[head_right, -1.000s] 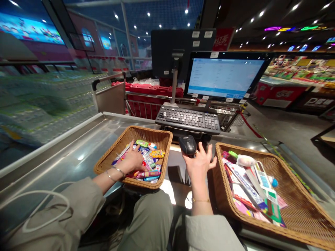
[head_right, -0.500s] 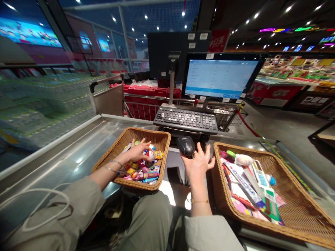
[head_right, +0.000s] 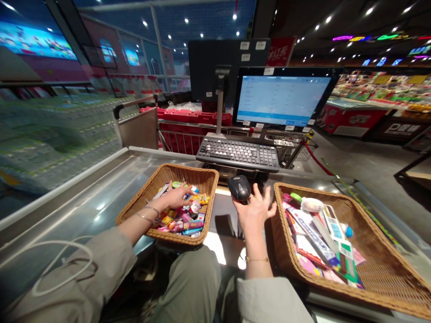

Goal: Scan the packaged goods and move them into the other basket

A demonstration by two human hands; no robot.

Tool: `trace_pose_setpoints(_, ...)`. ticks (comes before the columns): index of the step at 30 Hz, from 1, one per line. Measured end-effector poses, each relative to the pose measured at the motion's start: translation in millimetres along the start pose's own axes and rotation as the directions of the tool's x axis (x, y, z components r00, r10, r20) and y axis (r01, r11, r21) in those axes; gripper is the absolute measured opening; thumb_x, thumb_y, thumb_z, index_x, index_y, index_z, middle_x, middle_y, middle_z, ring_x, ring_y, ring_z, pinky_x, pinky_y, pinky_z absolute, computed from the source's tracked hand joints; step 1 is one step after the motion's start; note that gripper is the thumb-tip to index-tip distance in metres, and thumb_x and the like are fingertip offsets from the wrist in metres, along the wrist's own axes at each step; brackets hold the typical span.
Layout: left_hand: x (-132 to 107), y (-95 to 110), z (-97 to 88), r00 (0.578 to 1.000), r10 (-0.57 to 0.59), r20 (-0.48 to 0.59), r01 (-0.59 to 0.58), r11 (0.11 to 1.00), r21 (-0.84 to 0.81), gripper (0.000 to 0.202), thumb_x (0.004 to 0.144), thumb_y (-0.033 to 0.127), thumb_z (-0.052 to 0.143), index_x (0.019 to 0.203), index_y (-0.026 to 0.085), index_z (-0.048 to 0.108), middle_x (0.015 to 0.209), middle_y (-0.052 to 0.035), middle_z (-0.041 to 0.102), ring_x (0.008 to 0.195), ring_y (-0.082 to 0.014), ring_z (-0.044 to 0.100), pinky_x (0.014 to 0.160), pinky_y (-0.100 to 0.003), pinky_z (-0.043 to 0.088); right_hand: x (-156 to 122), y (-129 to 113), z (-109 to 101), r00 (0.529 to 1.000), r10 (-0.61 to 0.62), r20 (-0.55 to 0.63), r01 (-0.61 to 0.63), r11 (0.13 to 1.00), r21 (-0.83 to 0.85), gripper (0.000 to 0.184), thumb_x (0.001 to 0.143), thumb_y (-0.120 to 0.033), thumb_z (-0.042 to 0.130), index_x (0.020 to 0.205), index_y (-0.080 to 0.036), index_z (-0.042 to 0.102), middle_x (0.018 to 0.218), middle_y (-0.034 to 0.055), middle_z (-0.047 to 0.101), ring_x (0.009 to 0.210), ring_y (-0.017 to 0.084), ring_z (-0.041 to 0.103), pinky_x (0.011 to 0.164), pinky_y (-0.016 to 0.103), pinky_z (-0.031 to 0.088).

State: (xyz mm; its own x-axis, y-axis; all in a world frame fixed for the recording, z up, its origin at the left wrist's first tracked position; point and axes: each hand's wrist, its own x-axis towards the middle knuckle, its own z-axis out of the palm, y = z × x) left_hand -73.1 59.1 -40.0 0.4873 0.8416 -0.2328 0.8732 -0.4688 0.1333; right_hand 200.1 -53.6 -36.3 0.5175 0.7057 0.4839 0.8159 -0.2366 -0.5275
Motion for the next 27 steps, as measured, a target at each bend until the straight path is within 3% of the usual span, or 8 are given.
trace_pose_setpoints(4, 6, 0, 1.2, 0.996, 0.021, 0.092, -0.019, 0.999, -0.026, 0.056, 0.082, 0.051, 0.068, 0.135, 0.036, 0.06, 0.159, -0.0072, 0.04, 0.149, -0.0387, 0.027, 0.116, -0.071, 0.006, 0, 0, 0, 1.0, 0.001, -0.009, -0.001, 1.0, 0.006, 0.039, 0.08, -0.057, 0.056, 0.084, -0.023, 0.074, 0.136, 0.0104, 0.062, 0.142, 0.035, 0.03, 0.11, 0.064, 0.015)
trace_pose_setpoints(9, 17, 10, 4.5, 0.985, 0.091, 0.147, -0.094, 0.995, 0.017, 0.038, 0.078, 0.054, 0.075, 0.112, 0.037, 0.075, 0.159, -0.0037, 0.041, 0.151, -0.0382, 0.024, 0.118, -0.067, 0.007, -1, 0, -1, 1.0, 0.017, -0.016, -0.016, 0.999, 0.032, 0.035, 0.079, -0.056, 0.061, 0.083, -0.023, 0.073, 0.138, 0.0084, 0.062, 0.144, 0.034, 0.03, 0.111, 0.064, 0.014)
trace_pose_setpoints(16, 37, 24, 16.3, 0.982, 0.165, 0.093, -0.166, 0.986, 0.0, 0.056, 0.076, 0.06, 0.074, 0.123, 0.032, 0.068, 0.157, -0.0099, 0.043, 0.151, -0.0376, 0.022, 0.115, -0.072, 0.0, 0, 5, 0, 0.999, 0.006, -0.035, -0.005, 0.999, 0.037, 0.032, 0.077, -0.054, 0.065, 0.08, -0.023, 0.073, 0.137, 0.0077, 0.062, 0.145, 0.033, 0.03, 0.113, 0.061, 0.014)
trace_pose_setpoints(22, 56, 32, 38.4, 0.956, 0.259, 0.14, -0.278, 0.95, 0.141, 0.067, 0.062, 0.048, 0.087, 0.123, 0.028, 0.068, 0.156, -0.0135, 0.043, 0.15, -0.0429, 0.022, 0.112, -0.075, 0.0, 1, 10, 5, 0.998, -0.006, -0.065, 0.009, 0.999, 0.04, 0.031, 0.077, -0.053, 0.063, 0.08, -0.024, 0.072, 0.134, 0.0081, 0.064, 0.143, 0.034, 0.031, 0.111, 0.064, 0.013)
trace_pose_setpoints(27, 59, 29, 48.7, 0.926, 0.371, 0.07, -0.378, 0.908, 0.181, 0.061, 0.057, 0.034, 0.09, 0.114, 0.03, 0.071, 0.152, -0.0099, 0.05, 0.149, -0.04, 0.026, 0.115, -0.071, -0.003, 1, 12, 8, 0.998, -0.022, -0.066, 0.025, 0.999, 0.048, 0.032, 0.079, -0.054, 0.061, 0.081, -0.024, 0.073, 0.133, 0.0083, 0.064, 0.142, 0.036, 0.031, 0.109, 0.067, 0.014)
